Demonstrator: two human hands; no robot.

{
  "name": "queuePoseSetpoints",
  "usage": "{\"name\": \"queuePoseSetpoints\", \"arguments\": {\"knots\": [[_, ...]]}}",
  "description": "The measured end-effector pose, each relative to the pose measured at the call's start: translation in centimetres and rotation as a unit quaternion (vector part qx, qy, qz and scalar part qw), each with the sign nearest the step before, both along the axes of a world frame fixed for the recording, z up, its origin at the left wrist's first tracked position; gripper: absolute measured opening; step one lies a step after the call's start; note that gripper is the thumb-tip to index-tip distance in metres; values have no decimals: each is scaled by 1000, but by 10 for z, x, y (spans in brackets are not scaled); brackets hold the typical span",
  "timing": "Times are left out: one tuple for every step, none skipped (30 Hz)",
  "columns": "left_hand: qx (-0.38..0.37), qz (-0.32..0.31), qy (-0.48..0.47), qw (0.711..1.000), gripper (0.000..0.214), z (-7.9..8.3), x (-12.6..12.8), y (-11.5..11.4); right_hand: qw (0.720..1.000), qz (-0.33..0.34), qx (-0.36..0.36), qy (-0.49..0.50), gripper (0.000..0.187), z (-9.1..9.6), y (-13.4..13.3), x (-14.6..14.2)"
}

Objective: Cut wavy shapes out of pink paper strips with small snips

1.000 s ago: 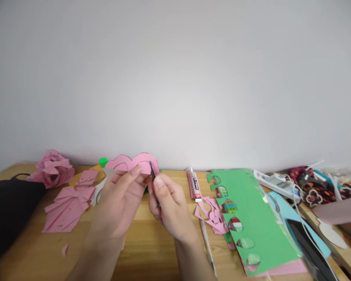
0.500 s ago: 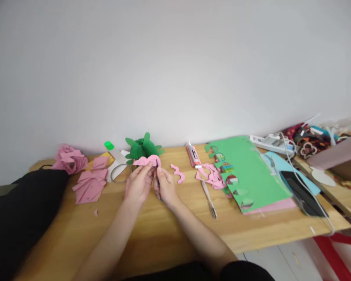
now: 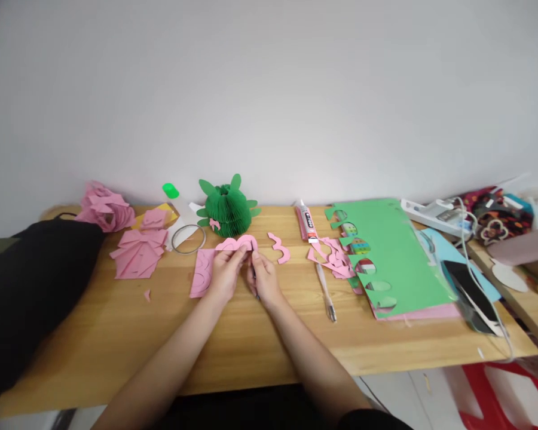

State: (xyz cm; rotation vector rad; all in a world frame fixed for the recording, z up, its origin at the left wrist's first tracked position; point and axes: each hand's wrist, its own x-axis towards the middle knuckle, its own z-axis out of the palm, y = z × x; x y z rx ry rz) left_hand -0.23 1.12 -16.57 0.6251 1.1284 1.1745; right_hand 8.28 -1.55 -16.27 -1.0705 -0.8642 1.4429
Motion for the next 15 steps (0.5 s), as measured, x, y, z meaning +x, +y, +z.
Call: {"name": "queuePoseSetpoints", "arguments": {"knots": [[3,4,2,1000,34,-1,-1,-1,1000,8,-4,-3,54,0,0,1],[5,9,5,1000,31,-1,-1,-1,1000,15,-8,-5,54,0,0,1],[7,16,7,1000,28,-1,-2,-2,1000,21,-13,-6,53,0,-1,2],[10,22,8,1000,23,-1,-2,-3,999,27,-17,-6,53,0,-1,2],[13,30,8,999,18,0,-3,-3,999,32,-20,-6,53,0,-1,3],[16,37,7,999,15,1,-3,-3,999,36,-23,-5,52,0,-1,4],[19,45,5,999,15,2,-3,-4,999,39,-26,-5,52,0,-1,4],[22,51,2,998,16,3,-3,-4,999,42,-28,-4,51,1,-2,5],[24,57,0,998,17,5,-4,-4,999,45,-30,-4,51,1,-2,5],[26,61,-3,998,17,6,-4,-5,998,47,-31,-4,51,2,-2,6],[27,64,-4,998,18,7,-4,-5,998,50,-32,-3,51,3,-2,6],[27,66,-5,997,18,8,-4,-5,998,53,-33,-2,51,4,-2,7],[26,69,-5,997,18,8,-4,-5,998,57,-34,-1,51,5,-2,7],[26,71,-5,997,18,9,-5,-5,998,60,-34,0,51,6,-2,7],[26,73,-5,997,18,10,-5,-5,997,63,-35,2,51,6,-3,8]]}}
